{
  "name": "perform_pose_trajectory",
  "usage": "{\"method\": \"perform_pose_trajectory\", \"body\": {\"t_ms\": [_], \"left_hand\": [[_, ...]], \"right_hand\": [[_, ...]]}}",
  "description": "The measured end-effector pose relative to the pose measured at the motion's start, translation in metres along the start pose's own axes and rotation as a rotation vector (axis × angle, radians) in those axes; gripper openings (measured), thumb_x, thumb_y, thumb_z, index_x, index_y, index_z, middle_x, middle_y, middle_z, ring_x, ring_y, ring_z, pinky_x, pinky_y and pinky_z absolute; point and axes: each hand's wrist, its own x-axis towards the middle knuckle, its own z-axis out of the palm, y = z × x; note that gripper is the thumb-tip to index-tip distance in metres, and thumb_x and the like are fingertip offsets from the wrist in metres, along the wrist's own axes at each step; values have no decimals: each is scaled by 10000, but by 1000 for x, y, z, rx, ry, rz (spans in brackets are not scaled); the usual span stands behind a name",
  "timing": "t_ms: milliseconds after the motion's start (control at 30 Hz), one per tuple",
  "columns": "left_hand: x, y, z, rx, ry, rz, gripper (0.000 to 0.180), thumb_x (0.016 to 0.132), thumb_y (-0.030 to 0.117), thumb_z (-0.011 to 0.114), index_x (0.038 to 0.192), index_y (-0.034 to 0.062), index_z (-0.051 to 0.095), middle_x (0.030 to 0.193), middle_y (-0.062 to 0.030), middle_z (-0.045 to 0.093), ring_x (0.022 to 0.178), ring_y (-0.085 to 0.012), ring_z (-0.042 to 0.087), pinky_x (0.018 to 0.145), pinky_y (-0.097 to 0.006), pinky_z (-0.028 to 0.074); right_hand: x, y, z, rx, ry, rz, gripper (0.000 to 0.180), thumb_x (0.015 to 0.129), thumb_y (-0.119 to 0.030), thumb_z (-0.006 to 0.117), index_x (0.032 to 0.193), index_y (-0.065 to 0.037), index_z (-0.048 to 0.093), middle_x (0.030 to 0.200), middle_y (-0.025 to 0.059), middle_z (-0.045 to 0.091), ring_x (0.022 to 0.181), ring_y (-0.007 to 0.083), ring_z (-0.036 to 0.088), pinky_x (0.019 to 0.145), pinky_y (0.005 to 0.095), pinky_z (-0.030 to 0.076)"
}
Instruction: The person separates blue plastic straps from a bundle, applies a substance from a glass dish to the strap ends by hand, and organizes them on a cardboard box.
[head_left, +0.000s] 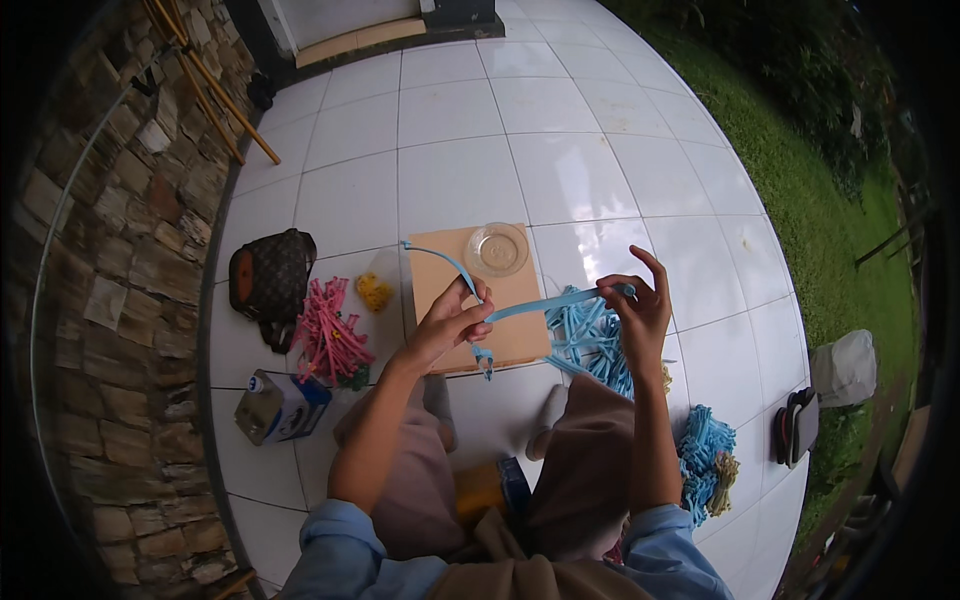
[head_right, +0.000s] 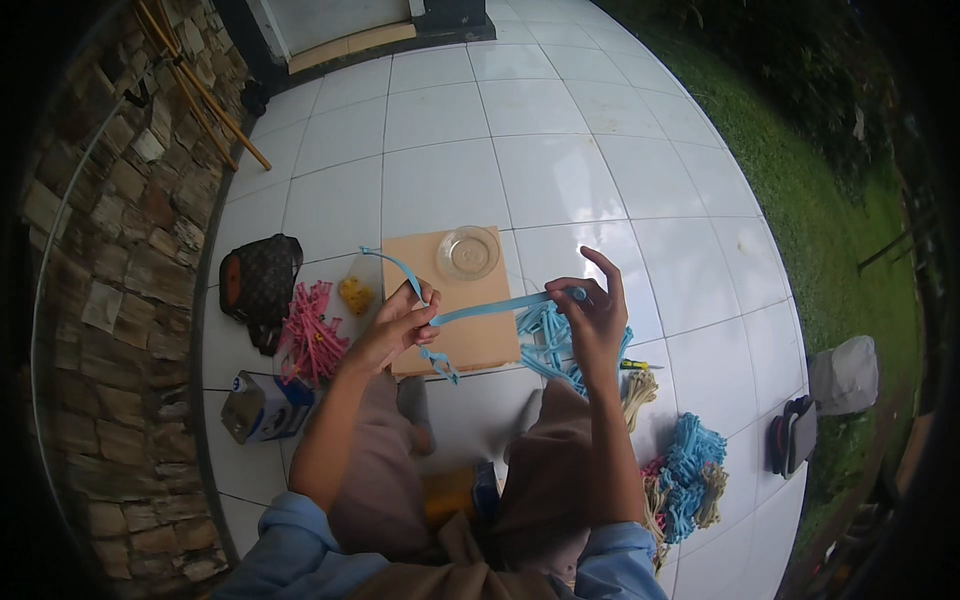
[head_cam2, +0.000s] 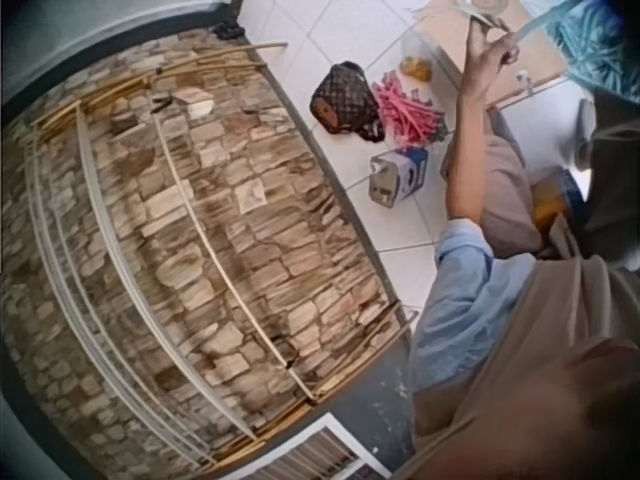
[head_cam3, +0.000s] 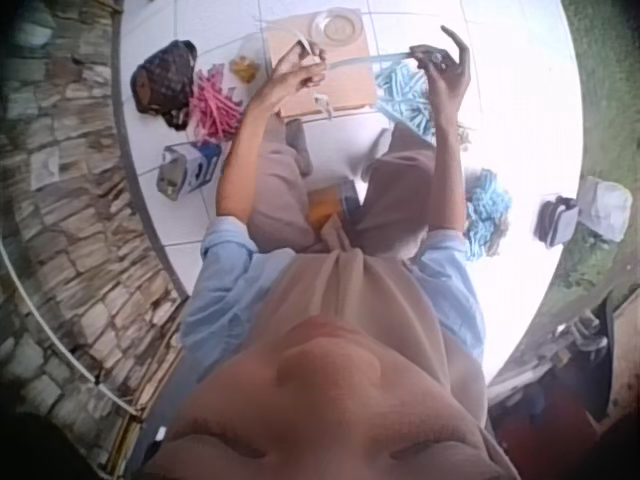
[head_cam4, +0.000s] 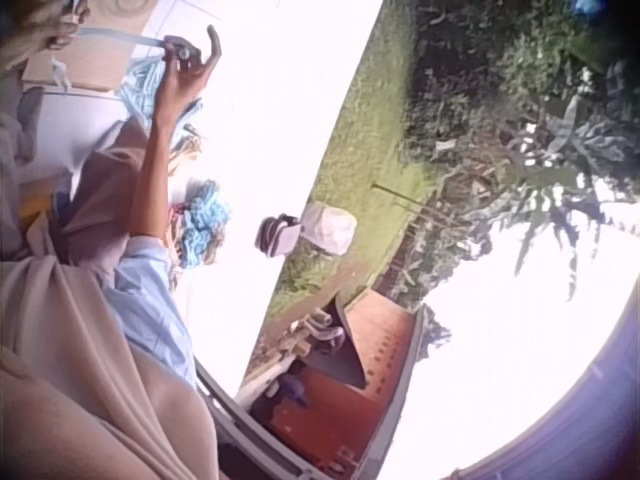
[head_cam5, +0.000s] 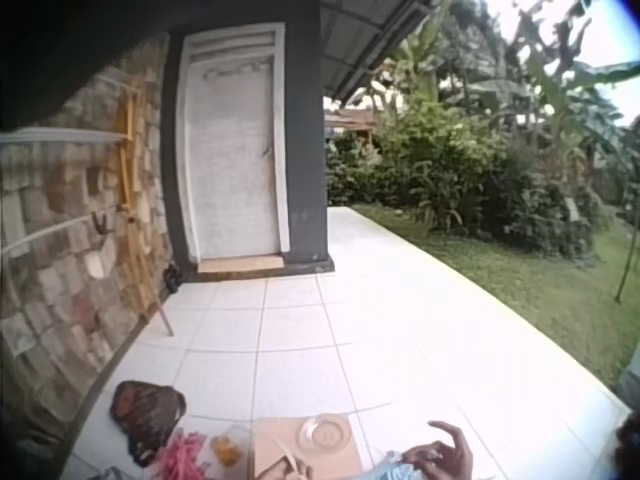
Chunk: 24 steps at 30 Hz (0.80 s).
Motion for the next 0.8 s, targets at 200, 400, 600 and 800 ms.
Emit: {"method": "perform_pose_trajectory", "body": {"t_ms": [200,400,600,800], "left_hand": [[21,-7,-11,209,107,9,253,798,-2,595,932,91,401,873,-33,504,628,-73,446,537,-214,360],[45,-39,-13,366,244,164,247,792,-19,600,914,71,406,825,-29,532,636,-52,509,525,-188,375],[39,-36,24,73,243,232,238,818,-26,576,944,60,393,822,-51,539,636,-59,532,540,-189,417],[30,-33,84,316,535,437,193,804,18,625,909,22,464,827,-67,585,836,-131,593,741,-244,480]], "right_hand": [[14,22,-1,16,-44,35,522,756,60,621,1222,-15,398,847,130,652,763,116,598,655,221,461],[16,66,5,410,125,335,602,775,-21,638,1276,-13,305,1054,182,596,846,161,563,818,278,432],[-11,52,40,597,-262,518,616,852,-139,586,1320,26,222,1217,184,512,1059,170,521,914,294,372],[-35,7,55,420,-56,252,511,889,-101,529,1314,-11,259,1135,159,569,1055,169,522,892,298,390]]}}
